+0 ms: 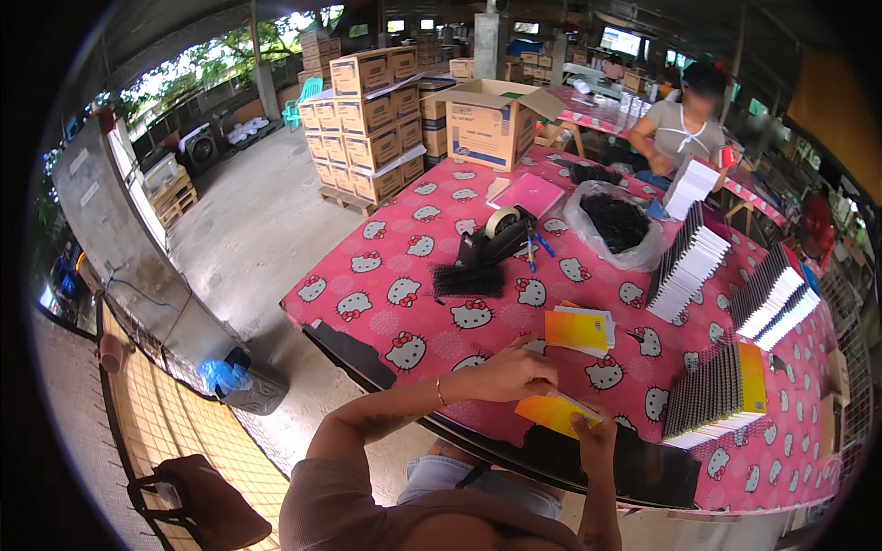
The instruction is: The person assembles notebooks by folding paper covers around stacks of paper and placing the finished notebooks onto a stack, then uses a blue tool to work on the notebook edges.
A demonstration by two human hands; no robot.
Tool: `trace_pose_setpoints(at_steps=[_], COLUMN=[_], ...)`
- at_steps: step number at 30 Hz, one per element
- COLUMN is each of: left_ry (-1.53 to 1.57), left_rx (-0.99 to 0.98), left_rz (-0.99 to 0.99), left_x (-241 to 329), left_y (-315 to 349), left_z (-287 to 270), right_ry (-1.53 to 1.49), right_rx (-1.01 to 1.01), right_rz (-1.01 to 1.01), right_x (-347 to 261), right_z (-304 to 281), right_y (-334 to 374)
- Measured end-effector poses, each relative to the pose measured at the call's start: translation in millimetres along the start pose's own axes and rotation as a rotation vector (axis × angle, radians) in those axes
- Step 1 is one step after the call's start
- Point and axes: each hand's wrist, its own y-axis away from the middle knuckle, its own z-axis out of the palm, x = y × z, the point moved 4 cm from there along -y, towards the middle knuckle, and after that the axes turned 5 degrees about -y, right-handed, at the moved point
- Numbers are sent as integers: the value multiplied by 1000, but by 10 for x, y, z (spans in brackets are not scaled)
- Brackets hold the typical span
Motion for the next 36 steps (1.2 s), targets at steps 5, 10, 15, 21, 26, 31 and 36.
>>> trace_pose_setpoints(at_steps=[5, 10, 15, 21, 26, 31, 36], left_ry=[106, -108, -690, -868, -789, -892, -831], left_rx=[-50, -74, 190, 165, -56, 147, 150], left_rz=[-27, -29, -84, -230, -108, -121, 34], left_x=[-50, 5, 462, 398, 482, 397, 510], left_y=[7, -11, 136, 60, 344, 15, 22], left_z=[41, 16, 158, 77, 487, 109, 401], right_ry=[135, 86, 22, -45, -47, -35, 166], right_rx=[-22, 0, 137, 2, -25, -41, -48], right_rz=[-19, -3, -14, -7, 19, 78, -65], right_x=[-28, 1, 23, 25, -157, -178, -187], right_z=[-24, -27, -4, 220, 137, 246, 122], right_y=[27, 62, 68, -20, -8, 4, -34])
